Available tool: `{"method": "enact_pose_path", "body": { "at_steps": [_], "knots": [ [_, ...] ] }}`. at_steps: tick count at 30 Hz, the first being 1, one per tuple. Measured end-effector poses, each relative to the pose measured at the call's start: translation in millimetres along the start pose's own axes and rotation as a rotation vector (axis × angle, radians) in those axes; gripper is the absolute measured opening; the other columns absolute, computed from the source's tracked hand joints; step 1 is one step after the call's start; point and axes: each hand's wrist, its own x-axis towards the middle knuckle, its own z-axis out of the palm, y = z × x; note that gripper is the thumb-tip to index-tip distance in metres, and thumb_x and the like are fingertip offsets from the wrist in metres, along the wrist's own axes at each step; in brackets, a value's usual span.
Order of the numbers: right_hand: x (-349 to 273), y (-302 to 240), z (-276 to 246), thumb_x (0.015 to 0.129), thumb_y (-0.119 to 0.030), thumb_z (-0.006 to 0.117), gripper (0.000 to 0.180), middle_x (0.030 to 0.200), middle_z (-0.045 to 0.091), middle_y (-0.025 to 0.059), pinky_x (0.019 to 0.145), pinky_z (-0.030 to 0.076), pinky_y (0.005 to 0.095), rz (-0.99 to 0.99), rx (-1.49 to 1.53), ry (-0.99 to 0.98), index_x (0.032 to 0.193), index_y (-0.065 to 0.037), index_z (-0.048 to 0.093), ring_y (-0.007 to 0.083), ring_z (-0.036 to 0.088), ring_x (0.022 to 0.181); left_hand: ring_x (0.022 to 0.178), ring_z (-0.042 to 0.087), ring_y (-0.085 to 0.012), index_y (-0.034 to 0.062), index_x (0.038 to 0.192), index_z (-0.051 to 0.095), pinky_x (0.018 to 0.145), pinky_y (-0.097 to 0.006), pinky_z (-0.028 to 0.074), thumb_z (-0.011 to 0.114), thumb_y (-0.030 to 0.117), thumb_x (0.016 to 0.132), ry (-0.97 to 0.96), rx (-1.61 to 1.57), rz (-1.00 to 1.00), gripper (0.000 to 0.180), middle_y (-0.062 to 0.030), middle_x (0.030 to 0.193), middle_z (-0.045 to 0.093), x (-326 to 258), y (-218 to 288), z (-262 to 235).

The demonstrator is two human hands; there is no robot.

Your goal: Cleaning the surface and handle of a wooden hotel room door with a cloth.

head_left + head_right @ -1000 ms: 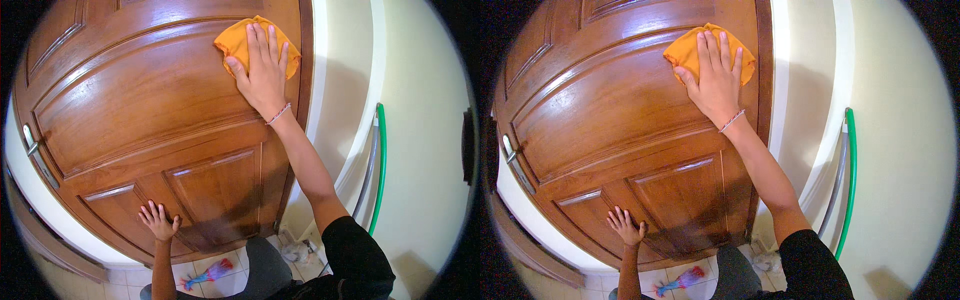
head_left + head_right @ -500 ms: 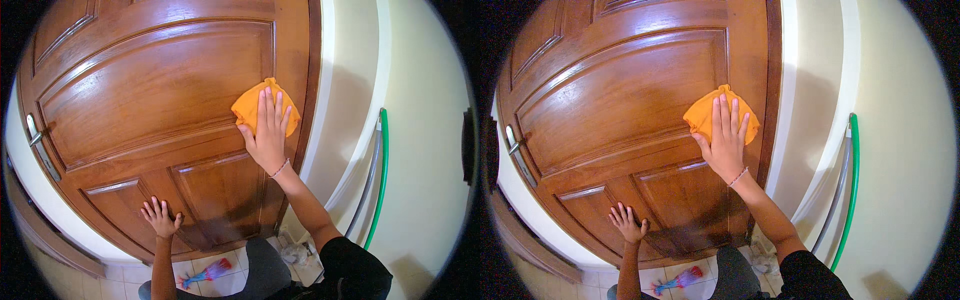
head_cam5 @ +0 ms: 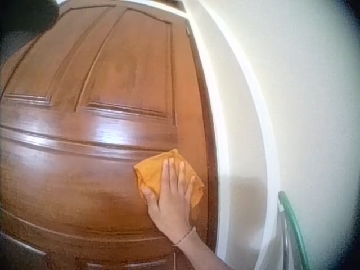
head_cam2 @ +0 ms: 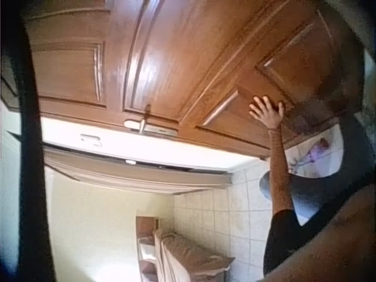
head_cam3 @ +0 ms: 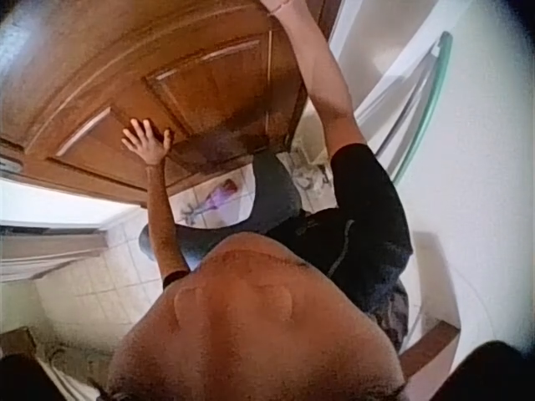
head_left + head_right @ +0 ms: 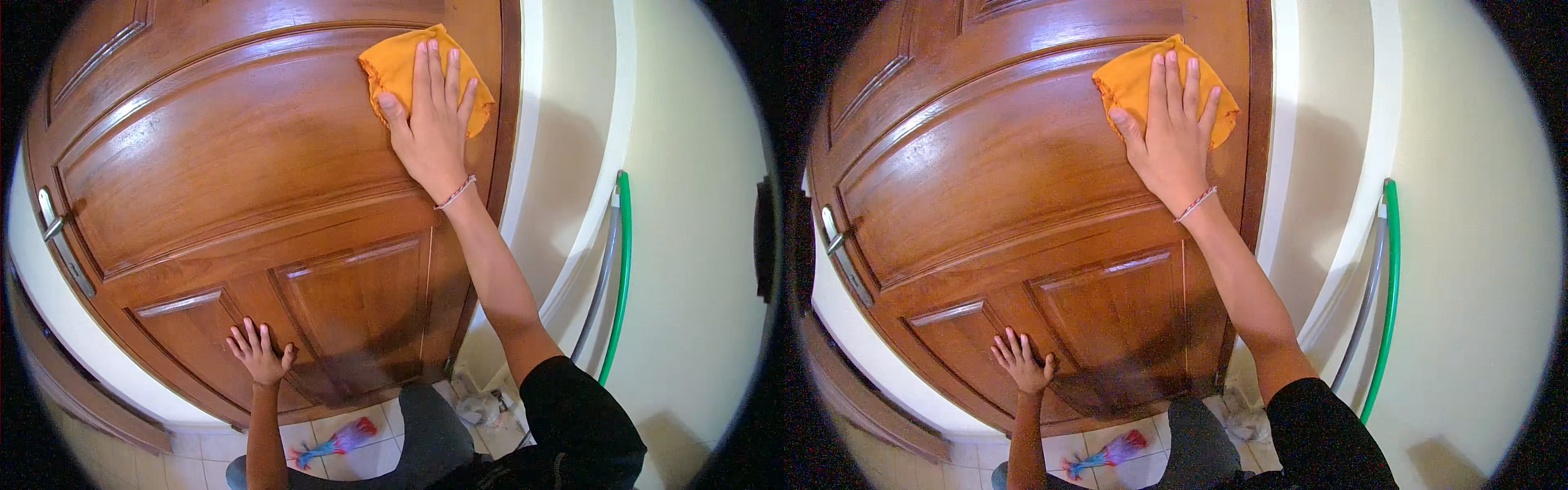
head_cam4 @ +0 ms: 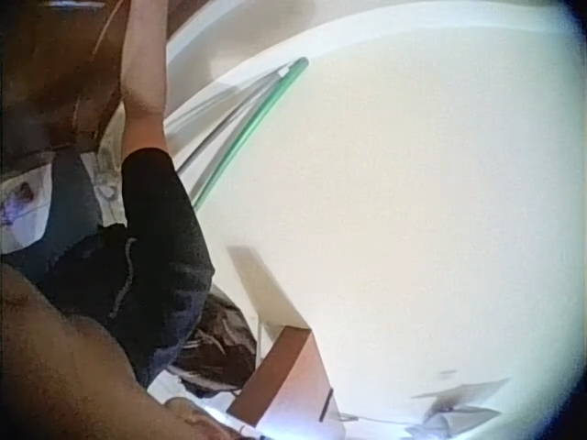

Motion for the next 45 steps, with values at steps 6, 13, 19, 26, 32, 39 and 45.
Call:
{"method": "enact_pose_path", "body": {
  "at_steps": [6,13,19,26,32,39,45],
  "knots": [
    [-57,-9,-9,0.109,-0.062,0.05,0.095,0.181,0.023,0.0214,0.132,0.004,0.0686,0.03,-0.007,-0.096,0.173,0.003,0.023,0.0437,0.014,0.169,0.166,0.017,-0.0524,0.0191,0.174,0.032,0.131,-0.072,0.009,0.053,0.067,0.105,0.004,-0.008,-0.011,0.086,-0.021,0.179,0.03,-1,-1,0],
    [-129,-22,-25,0.109,-0.067,0.046,0.097,0.181,0.023,0.0213,0.132,0.005,0.067,0.127,0.034,-0.246,0.173,0.003,0.023,0.044,0.014,0.169,0.166,0.014,-0.0534,0.0143,0.174,0.028,0.13,-0.073,0.009,0.05,0.064,0.107,-0.008,0.018,0.018,0.087,-0.0222,0.18,0.025,1,-1,-3],
    [-144,-27,-27,0.109,-0.067,0.045,0.096,0.18,0.026,0.0223,0.132,0.005,0.0669,0.157,0.047,-0.253,0.172,0.003,0.026,0.0447,0.016,0.168,0.166,0.016,-0.052,0.0193,0.174,0.029,0.131,-0.072,0.008,0.053,0.068,0.105,-0.004,-0.006,-0.008,0.088,-0.0207,0.18,0.027,-1,-3,-2],
    [-69,-11,-13,0.109,-0.056,0.055,0.089,0.18,0.028,0.0194,0.132,0.005,0.0677,0.075,0.027,-0.095,0.172,0.001,0.029,0.0433,0.017,0.168,0.166,0.015,-0.0534,0.0149,0.174,0.028,0.13,-0.073,0.009,0.051,0.064,0.107,-0.014,0.018,0.011,0.087,-0.022,0.18,0.026,1,0,-3],
    [1,4,1,0.11,-0.057,0.054,0.087,0.178,0.032,0.0202,0.132,0.007,0.0677,0.004,-0.003,0.027,0.17,0.002,0.033,0.0415,0.019,0.168,0.167,0.016,-0.0512,0.0207,0.175,0.029,0.131,-0.071,0.008,0.052,0.067,0.106,-0.009,-0.015,-0.017,0.087,-0.0207,0.18,0.028,-2,0,0],
    [14,0,6,0.111,-0.064,0.047,0.092,0.178,0.029,0.0245,0.13,0.008,0.0723,0.031,-0.042,0.104,0.17,0.005,0.029,0.0451,0.012,0.168,0.166,0.016,-0.0521,0.0194,0.174,0.031,0.131,-0.071,0.008,0.051,0.067,0.105,-0.001,-0.001,-0.007,0.086,-0.0213,0.18,0.029,-3,-3,0],
    [34,-6,15,0.112,-0.063,0.045,0.091,0.178,0.029,0.024,0.13,0.007,0.0726,0.04,-0.024,0.154,0.171,0.004,0.029,0.0455,0.013,0.168,0.166,0.014,-0.0535,0.0153,0.174,0.028,0.131,-0.073,0.008,0.052,0.063,0.106,-0.004,-0.004,0.014,0.086,-0.0216,0.181,0.025,3,1,-1]
  ]
}}
